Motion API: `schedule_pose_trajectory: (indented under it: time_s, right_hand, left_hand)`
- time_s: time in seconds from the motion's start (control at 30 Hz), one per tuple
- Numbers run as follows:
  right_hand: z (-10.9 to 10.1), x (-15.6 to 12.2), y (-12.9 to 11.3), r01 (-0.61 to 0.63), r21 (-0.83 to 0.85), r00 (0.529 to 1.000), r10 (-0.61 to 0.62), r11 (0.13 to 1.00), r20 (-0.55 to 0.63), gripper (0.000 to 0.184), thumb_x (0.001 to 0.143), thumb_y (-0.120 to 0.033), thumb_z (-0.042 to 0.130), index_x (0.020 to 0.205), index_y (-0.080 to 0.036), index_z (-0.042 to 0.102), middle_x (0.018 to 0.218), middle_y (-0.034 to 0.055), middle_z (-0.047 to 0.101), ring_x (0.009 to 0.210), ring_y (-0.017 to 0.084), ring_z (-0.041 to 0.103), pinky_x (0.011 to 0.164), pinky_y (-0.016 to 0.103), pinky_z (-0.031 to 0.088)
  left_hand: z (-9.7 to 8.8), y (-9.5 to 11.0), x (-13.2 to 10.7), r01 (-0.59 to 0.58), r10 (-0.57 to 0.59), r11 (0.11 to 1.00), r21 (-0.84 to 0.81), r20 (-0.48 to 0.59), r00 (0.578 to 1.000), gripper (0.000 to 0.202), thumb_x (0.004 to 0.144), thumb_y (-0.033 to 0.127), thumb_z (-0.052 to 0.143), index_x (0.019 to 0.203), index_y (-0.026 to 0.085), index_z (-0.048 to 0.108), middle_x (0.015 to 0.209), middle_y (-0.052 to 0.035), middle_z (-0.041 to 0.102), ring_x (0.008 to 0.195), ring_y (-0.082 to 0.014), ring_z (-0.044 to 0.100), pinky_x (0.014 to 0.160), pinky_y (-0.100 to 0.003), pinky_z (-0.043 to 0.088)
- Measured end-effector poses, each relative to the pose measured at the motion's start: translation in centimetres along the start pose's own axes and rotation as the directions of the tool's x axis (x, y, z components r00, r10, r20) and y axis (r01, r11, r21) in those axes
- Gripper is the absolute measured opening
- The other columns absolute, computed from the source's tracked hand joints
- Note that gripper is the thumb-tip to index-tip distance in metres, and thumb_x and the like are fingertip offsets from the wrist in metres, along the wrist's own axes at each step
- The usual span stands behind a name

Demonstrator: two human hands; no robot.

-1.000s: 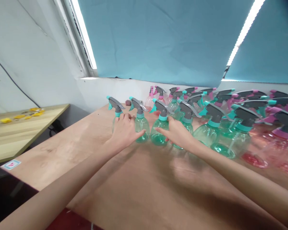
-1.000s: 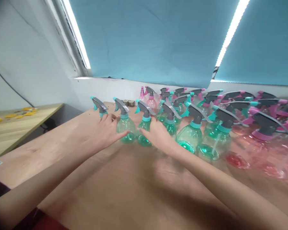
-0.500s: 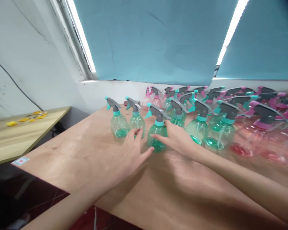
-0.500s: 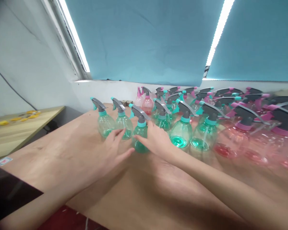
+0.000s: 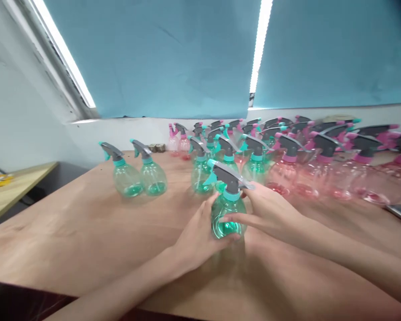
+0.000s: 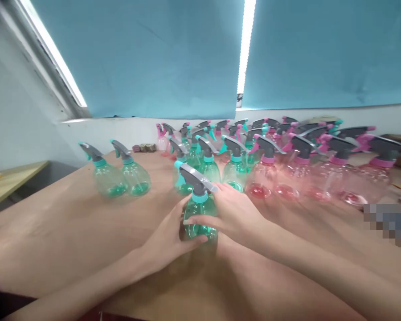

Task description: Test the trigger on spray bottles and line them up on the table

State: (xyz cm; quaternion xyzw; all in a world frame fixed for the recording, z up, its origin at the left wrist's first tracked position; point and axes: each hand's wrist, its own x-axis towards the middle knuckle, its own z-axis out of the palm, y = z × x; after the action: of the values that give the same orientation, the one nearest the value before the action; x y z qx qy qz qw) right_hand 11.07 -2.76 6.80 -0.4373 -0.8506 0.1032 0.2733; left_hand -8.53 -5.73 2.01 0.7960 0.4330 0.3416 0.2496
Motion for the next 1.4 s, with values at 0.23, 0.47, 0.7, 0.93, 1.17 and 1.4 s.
schedule_pose_trajectory:
  time_s: [0.23, 0.47, 0.7, 0.93, 1.17, 1.4]
  right_hand:
    - [-2.9, -2.8, 5.0, -0.060, 0.538, 0.998, 0.067, 0.841, 0.006, 0.040, 0.074, -0.044, 0.073, 0.106, -0.027, 0.056, 0.101, 0.0027, 0.065, 0.099, 0.025, 0.062, 0.078, 0.039, 0.054]
    - [-3.8, -4.1, 7.2, -0.071, 0.586, 0.979, 0.168, 0.807, -0.112, 0.042, 0.078, -0.039, 0.069, 0.116, -0.029, 0.055, 0.106, 0.0039, 0.067, 0.097, 0.025, 0.065, 0.080, 0.044, 0.056]
    - [-4.9, -3.2, 7.7, -0.028, 0.610, 0.981, 0.138, 0.792, -0.134, 0.022, 0.079, -0.025, 0.058, 0.100, -0.026, 0.056, 0.093, 0.0017, 0.065, 0.085, 0.020, 0.065, 0.075, 0.039, 0.056]
    - [-4.7, -2.4, 8.1, -0.021, 0.597, 0.981, 0.133, 0.802, -0.144, 0.038, 0.076, -0.023, 0.055, 0.113, -0.027, 0.054, 0.087, 0.0010, 0.061, 0.075, 0.019, 0.061, 0.064, 0.034, 0.055]
    - [-5.1, -1.3, 8.2, -0.019, 0.615, 0.987, 0.112, 0.788, -0.113, 0.047, 0.071, -0.016, 0.053, 0.116, -0.030, 0.057, 0.085, -0.0007, 0.063, 0.078, 0.017, 0.063, 0.077, 0.036, 0.056]
    - [-5.2, -1.0, 8.3, -0.020, 0.616, 0.989, 0.107, 0.788, -0.104, 0.041, 0.068, -0.012, 0.050, 0.105, -0.026, 0.060, 0.109, 0.0008, 0.065, 0.082, 0.014, 0.063, 0.081, 0.032, 0.055]
  left_hand:
    - [4.5, 2.4, 3.2, -0.078, 0.091, 0.992, -0.095, 0.147, 0.985, 0.089, 0.078, 0.038, 0.078, 0.146, 0.032, 0.019, 0.150, -0.0091, 0.034, 0.135, -0.0336, 0.036, 0.106, -0.052, 0.036]
    - [7.6, 3.2, 6.0, -0.216, 0.237, 0.967, -0.133, 0.171, 0.956, 0.087, 0.080, 0.041, 0.075, 0.146, 0.027, 0.020, 0.149, -0.0119, 0.034, 0.137, -0.0348, 0.031, 0.110, -0.054, 0.029]
    - [9.2, 2.9, 7.6, -0.161, 0.185, 0.977, -0.141, 0.181, 0.966, 0.078, 0.077, 0.048, 0.075, 0.138, 0.023, 0.034, 0.129, -0.0128, 0.053, 0.121, -0.0360, 0.049, 0.103, -0.053, 0.037]
    - [8.4, 1.5, 7.1, -0.125, 0.120, 0.992, 0.007, 0.230, 0.966, 0.079, 0.085, 0.047, 0.067, 0.145, 0.025, 0.022, 0.140, -0.0139, 0.046, 0.125, -0.0362, 0.047, 0.100, -0.052, 0.040]
    - [6.8, 0.4, 6.4, -0.229, 0.156, 0.942, 0.244, 0.287, 0.945, 0.061, 0.093, 0.035, 0.057, 0.144, 0.023, 0.026, 0.136, -0.0120, 0.051, 0.123, -0.0310, 0.049, 0.100, -0.050, 0.040]
    - [6.6, 0.5, 6.4, -0.266, 0.130, 0.879, 0.396, 0.339, 0.932, 0.058, 0.093, 0.042, 0.054, 0.141, 0.013, 0.035, 0.141, -0.0171, 0.046, 0.131, -0.0329, 0.041, 0.106, -0.053, 0.034]
